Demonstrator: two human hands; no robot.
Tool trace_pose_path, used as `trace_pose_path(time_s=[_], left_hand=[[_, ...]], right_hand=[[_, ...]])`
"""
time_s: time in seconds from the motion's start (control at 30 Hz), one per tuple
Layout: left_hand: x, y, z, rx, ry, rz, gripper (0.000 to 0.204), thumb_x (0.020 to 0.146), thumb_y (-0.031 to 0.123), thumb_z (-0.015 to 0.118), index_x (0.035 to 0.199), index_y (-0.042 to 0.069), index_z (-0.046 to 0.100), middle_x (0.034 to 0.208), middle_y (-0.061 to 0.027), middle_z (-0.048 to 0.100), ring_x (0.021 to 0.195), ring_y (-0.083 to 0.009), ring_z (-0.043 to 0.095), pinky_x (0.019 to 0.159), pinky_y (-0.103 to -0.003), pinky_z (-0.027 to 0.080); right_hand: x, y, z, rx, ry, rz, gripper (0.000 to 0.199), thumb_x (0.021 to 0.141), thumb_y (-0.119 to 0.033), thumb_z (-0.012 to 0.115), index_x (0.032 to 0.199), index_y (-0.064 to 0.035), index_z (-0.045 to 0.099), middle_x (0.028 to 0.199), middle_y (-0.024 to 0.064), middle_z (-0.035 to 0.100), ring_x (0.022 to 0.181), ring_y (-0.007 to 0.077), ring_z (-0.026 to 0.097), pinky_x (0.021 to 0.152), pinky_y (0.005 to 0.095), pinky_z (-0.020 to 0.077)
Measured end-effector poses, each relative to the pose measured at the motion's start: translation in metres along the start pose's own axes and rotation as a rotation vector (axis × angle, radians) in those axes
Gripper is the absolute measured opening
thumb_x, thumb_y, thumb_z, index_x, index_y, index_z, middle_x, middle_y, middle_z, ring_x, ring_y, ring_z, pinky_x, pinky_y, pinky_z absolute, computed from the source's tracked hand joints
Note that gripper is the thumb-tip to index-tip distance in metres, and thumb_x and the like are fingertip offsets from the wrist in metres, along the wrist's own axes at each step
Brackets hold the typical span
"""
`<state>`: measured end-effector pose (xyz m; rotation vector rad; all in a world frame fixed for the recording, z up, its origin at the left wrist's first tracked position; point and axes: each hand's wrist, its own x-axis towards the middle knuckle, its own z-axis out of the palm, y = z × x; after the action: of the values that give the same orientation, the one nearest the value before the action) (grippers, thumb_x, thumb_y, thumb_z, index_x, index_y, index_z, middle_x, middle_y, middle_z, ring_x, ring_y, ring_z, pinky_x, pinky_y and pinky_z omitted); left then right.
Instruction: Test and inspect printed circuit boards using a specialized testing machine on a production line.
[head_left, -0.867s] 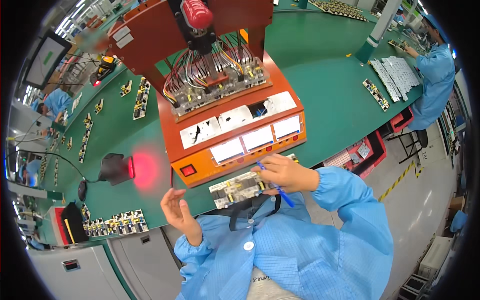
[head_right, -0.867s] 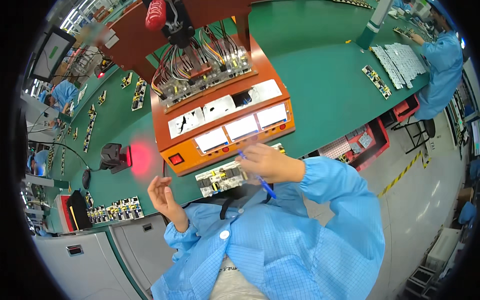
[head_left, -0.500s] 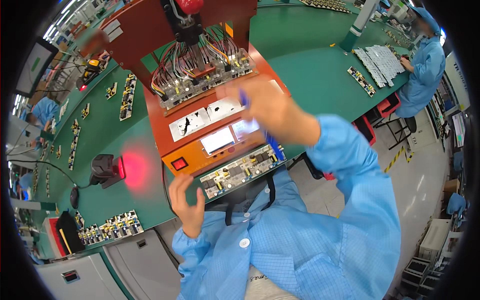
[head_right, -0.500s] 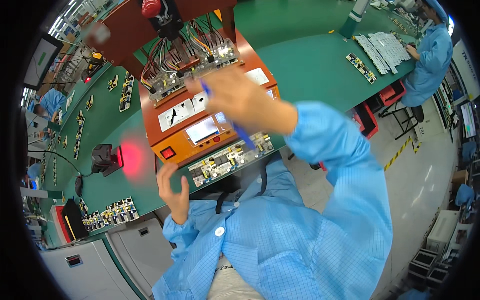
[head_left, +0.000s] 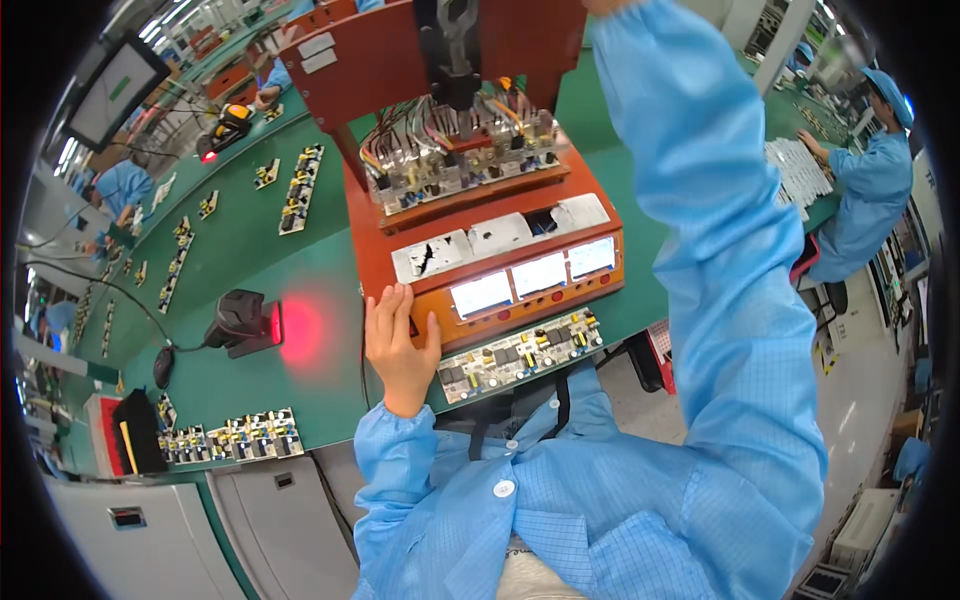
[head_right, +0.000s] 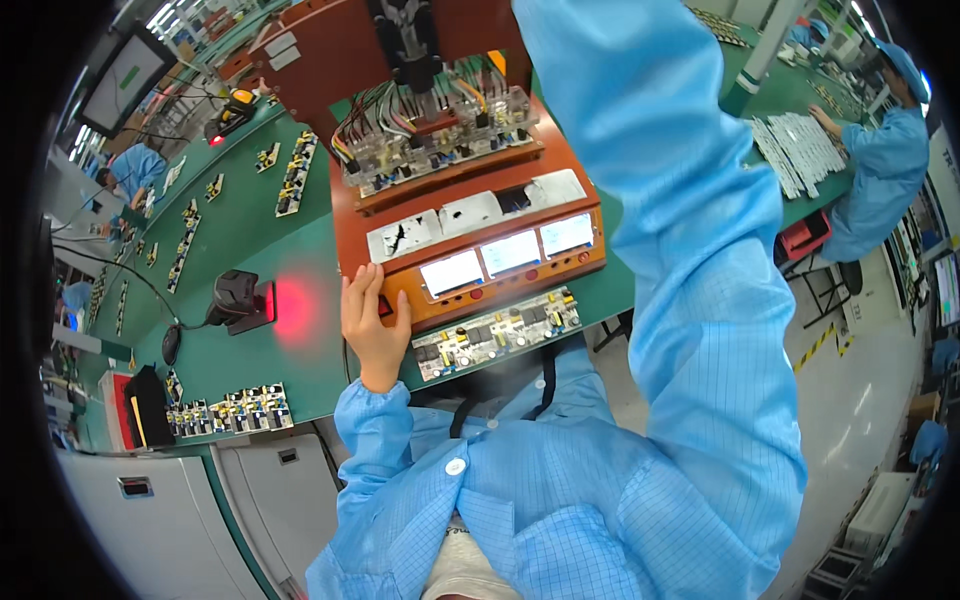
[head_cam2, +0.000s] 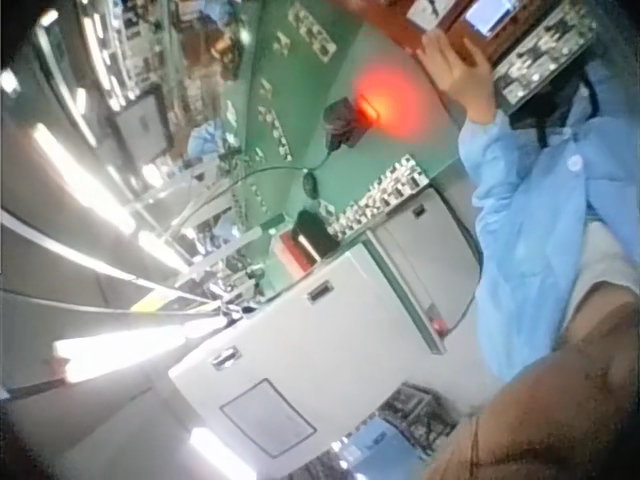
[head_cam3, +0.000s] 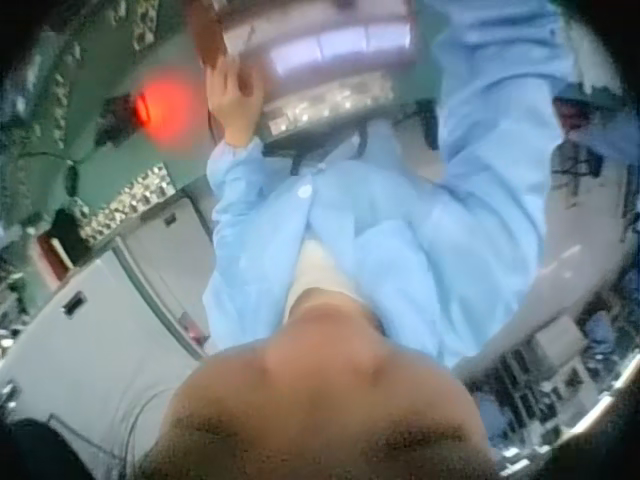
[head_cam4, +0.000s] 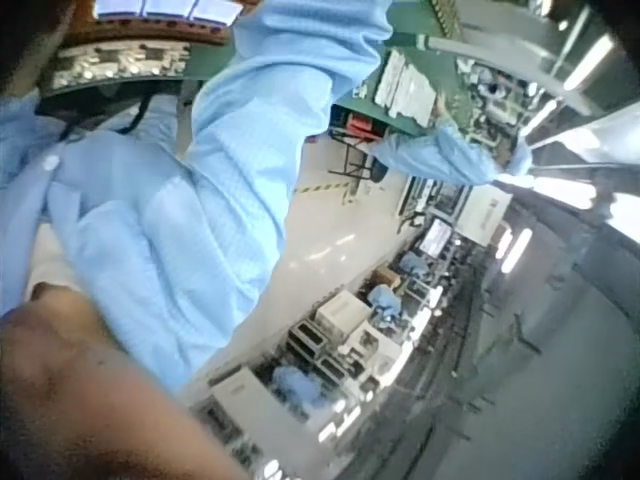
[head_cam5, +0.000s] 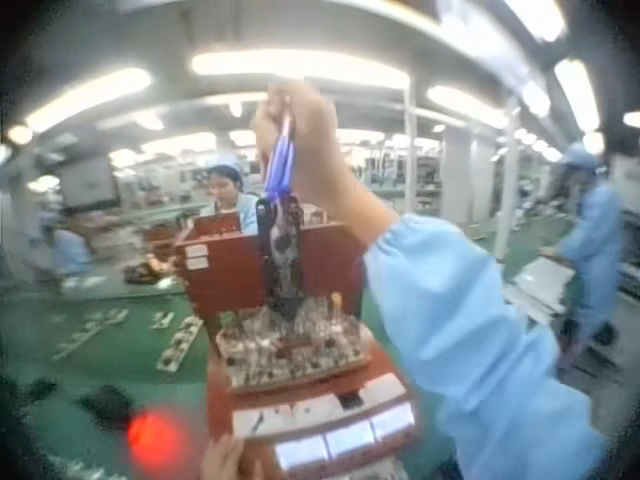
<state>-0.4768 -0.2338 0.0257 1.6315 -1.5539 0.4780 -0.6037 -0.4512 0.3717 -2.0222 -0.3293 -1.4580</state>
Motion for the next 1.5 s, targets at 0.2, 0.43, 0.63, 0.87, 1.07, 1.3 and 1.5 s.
trace_pose_path(time_s=[0.2, 0.43, 0.63, 0.87, 1.07, 1.3, 1.5], left_hand=[[0.008, -0.004, -0.008, 0.024, 0.036, -0.009, 0.03, 0.072, 0.008, 0.066, 0.102, 0.001, 0.066, 0.102, -0.0116, 0.066, 0.1, -0.0294, 0.062, 0.093, -0.041, 0.047], [0.019, -0.022, -0.027, -0.061, -0.147, -0.393, 0.017, 0.08, 0.008, 0.066, 0.096, 0.002, 0.067, 0.086, -0.011, 0.067, 0.08, -0.0241, 0.065, 0.069, -0.032, 0.05], [0.102, -0.053, 0.004, -0.335, -0.055, -0.256, 0.028, 0.081, 0.012, 0.069, 0.106, 0.001, 0.065, 0.101, -0.0127, 0.064, 0.08, -0.0222, 0.064, 0.071, -0.03, 0.05], [0.126, -0.089, 0.036, -0.596, -0.315, -0.317, 0.037, 0.078, 0.009, 0.072, 0.113, 0.002, 0.065, 0.101, -0.0031, 0.061, 0.078, -0.0088, 0.057, 0.071, -0.023, 0.047], [0.134, -0.089, 0.05, -0.703, -0.263, -0.548, 0.021, 0.078, 0.005, 0.073, 0.097, -0.002, 0.066, 0.072, -0.0013, 0.061, 0.063, -0.0064, 0.053, 0.057, -0.022, 0.045], [0.133, -0.094, 0.042, -0.551, -0.118, -0.391, 0.019, 0.084, 0.006, 0.068, 0.1, -0.003, 0.065, 0.079, -0.0028, 0.064, 0.068, -0.0059, 0.054, 0.059, -0.023, 0.045], [0.072, -0.057, -0.002, -0.595, -0.057, -0.448, 0.017, 0.085, 0.004, 0.065, 0.099, -0.004, 0.063, 0.093, -0.0061, 0.063, 0.085, -0.0103, 0.059, 0.076, -0.024, 0.048]], right_hand=[[0.072, 0.063, -0.028, -0.535, -0.196, 0.374, 0.014, 0.084, -0.014, 0.06, 0.08, -0.0006, 0.059, 0.062, 0.0119, 0.057, 0.055, 0.0204, 0.06, 0.05, 0.0322, 0.0496], [-0.039, 0.064, -0.023, -0.832, 0.391, 0.229, 0.025, 0.079, -0.022, 0.068, 0.081, -0.0015, 0.054, 0.075, 0.0165, 0.061, 0.075, 0.0322, 0.062, 0.067, 0.0431, 0.0458], [-0.245, 0.041, -0.075, -0.469, 0.575, 0.411, 0.042, 0.082, 0.0, 0.067, 0.067, -0.01, 0.029, 0.082, 0.0146, 0.069, 0.077, 0.014, 0.064, 0.068, 0.0261, 0.0509], [-0.307, 0.057, -0.05, -0.553, 0.299, 0.644, 0.041, 0.074, -0.003, 0.074, 0.07, -0.0058, 0.034, 0.09, 0.017, 0.07, 0.086, 0.0181, 0.068, 0.069, 0.0286, 0.0523], [-0.3, 0.063, -0.05, -0.63, 0.155, 0.671, 0.042, 0.07, -0.002, 0.077, 0.07, -0.0051, 0.035, 0.083, 0.0162, 0.069, 0.078, 0.0208, 0.069, 0.063, 0.0291, 0.0535], [-0.299, 0.074, -0.047, -0.589, 0.157, 0.68, 0.043, 0.072, 0.001, 0.076, 0.074, -0.0058, 0.034, 0.086, 0.0131, 0.069, 0.073, 0.013, 0.065, 0.061, 0.0264, 0.0514], [-0.308, 0.037, -0.053, -0.643, 0.303, 0.572, 0.043, 0.073, 0.003, 0.075, 0.074, -0.0062, 0.033, 0.089, 0.0142, 0.068, 0.075, 0.013, 0.064, 0.063, 0.0251, 0.0525]])
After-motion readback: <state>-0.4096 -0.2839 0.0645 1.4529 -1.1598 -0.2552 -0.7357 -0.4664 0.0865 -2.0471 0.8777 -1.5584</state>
